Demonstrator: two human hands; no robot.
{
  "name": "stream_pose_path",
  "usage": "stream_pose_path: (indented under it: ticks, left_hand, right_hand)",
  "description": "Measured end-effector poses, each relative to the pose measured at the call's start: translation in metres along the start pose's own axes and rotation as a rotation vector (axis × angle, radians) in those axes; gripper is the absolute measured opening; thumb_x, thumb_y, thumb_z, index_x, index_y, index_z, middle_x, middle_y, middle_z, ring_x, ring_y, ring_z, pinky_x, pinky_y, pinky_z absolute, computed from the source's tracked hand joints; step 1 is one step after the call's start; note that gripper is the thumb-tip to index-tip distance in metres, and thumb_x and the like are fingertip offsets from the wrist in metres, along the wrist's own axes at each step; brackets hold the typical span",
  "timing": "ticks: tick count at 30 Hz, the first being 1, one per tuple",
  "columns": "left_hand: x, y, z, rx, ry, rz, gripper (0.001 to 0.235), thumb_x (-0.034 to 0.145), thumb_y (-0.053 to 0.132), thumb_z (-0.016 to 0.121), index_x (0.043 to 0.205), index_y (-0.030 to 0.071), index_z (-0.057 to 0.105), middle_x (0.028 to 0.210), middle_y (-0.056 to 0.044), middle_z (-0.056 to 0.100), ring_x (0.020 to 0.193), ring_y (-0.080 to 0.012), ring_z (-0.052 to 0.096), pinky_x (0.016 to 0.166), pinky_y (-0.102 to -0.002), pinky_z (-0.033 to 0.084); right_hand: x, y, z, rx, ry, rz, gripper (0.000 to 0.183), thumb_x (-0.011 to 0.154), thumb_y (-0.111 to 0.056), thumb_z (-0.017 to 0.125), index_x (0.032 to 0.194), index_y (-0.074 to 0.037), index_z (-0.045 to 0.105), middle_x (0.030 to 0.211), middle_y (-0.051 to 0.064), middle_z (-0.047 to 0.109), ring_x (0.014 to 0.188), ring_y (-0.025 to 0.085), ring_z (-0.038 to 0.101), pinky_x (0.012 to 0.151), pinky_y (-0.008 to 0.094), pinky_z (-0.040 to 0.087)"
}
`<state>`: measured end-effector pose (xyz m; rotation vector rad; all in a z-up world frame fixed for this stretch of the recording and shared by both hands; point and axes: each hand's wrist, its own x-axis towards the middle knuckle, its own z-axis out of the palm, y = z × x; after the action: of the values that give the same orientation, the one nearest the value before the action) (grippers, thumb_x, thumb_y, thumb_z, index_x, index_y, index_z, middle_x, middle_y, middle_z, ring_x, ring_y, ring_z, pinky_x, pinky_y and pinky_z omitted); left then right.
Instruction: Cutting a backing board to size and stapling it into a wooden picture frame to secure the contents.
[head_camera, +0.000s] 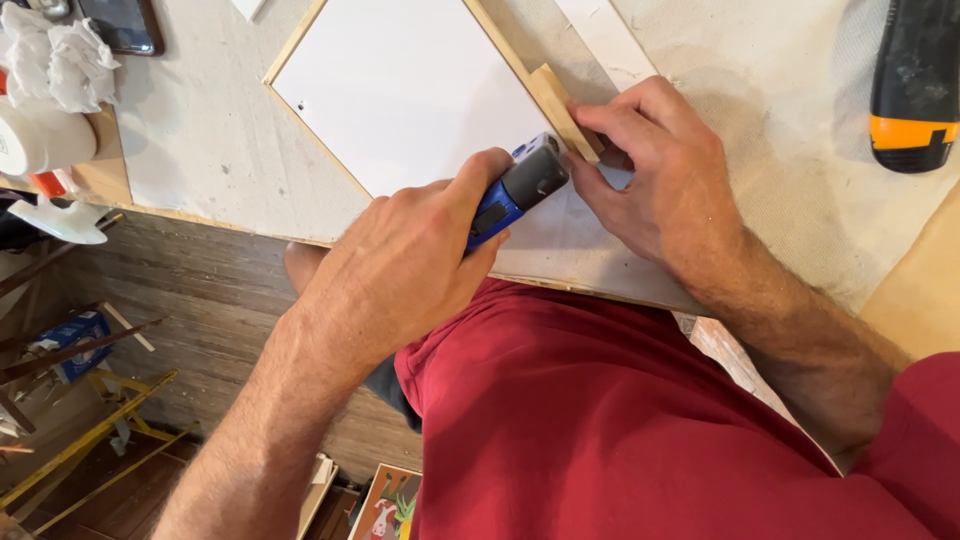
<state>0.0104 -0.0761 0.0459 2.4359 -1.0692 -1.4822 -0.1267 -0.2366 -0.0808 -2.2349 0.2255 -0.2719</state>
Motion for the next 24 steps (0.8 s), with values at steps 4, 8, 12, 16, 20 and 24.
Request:
stream_pose_path:
  ticks: [4, 8, 12, 16, 20, 24]
  left_hand:
    - [0.003, 0.001, 0.001, 0.023, -0.001, -0.008, 0.040, 0.103, 0.027, 0.052, 0.139, 0.012, 0.043, 0.094, -0.018, 0.072, 0.071, -0.0514, 0.064, 0.059, -0.062, 0.045]
    - [0.005, -0.002, 0.003, 0.059, 0.042, 0.043, 0.039, 0.101, 0.022, 0.059, 0.135, 0.010, 0.044, 0.085, -0.018, 0.071, 0.064, -0.0491, 0.063, 0.053, -0.059, 0.046]
    - [0.003, -0.009, 0.012, 0.044, 0.108, 0.085, 0.038, 0.099, 0.021, 0.061, 0.131, 0.010, 0.044, 0.086, -0.017, 0.071, 0.065, -0.0492, 0.064, 0.055, -0.058, 0.047]
    - [0.002, -0.010, 0.015, 0.018, 0.122, 0.087, 0.037, 0.100, 0.025, 0.059, 0.131, 0.011, 0.044, 0.091, -0.017, 0.072, 0.070, -0.0507, 0.064, 0.059, -0.059, 0.047]
    - [-0.001, -0.004, 0.020, 0.023, 0.134, 0.014, 0.041, 0.097, 0.022, 0.058, 0.135, 0.011, 0.044, 0.076, -0.022, 0.070, 0.067, -0.0553, 0.063, 0.055, -0.064, 0.045]
    - [-0.006, -0.007, 0.021, 0.061, 0.178, 0.078, 0.041, 0.094, 0.014, 0.055, 0.134, 0.010, 0.044, 0.077, -0.020, 0.069, 0.063, -0.0510, 0.061, 0.053, -0.062, 0.045]
  right_hand:
    - [-0.003, 0.006, 0.002, -0.004, -0.010, -0.006, 0.032, 0.095, 0.001, 0.088, 0.125, 0.002, 0.075, 0.103, 0.011, 0.060, 0.079, 0.021, 0.060, 0.063, 0.034, 0.052]
    - [-0.003, 0.009, 0.003, 0.017, -0.017, -0.022, 0.034, 0.094, 0.005, 0.087, 0.126, 0.003, 0.076, 0.098, 0.012, 0.055, 0.077, 0.021, 0.058, 0.061, 0.033, 0.050]
    - [-0.003, 0.008, 0.001, 0.038, -0.045, -0.015, 0.036, 0.095, 0.005, 0.087, 0.129, 0.005, 0.075, 0.099, 0.013, 0.054, 0.078, 0.022, 0.059, 0.062, 0.034, 0.051]
    - [-0.002, 0.008, 0.002, 0.042, -0.055, -0.019, 0.032, 0.096, 0.004, 0.087, 0.126, 0.006, 0.075, 0.099, 0.013, 0.053, 0.075, 0.022, 0.058, 0.065, 0.034, 0.052]
    - [-0.004, 0.005, 0.002, 0.028, -0.048, -0.004, 0.035, 0.092, 0.009, 0.083, 0.126, 0.003, 0.076, 0.097, 0.012, 0.053, 0.072, 0.021, 0.058, 0.062, 0.032, 0.051]
    - [-0.004, 0.001, 0.004, 0.011, -0.033, 0.019, 0.037, 0.091, 0.009, 0.078, 0.126, 0.000, 0.077, 0.095, 0.010, 0.050, 0.069, 0.020, 0.054, 0.061, 0.031, 0.049]
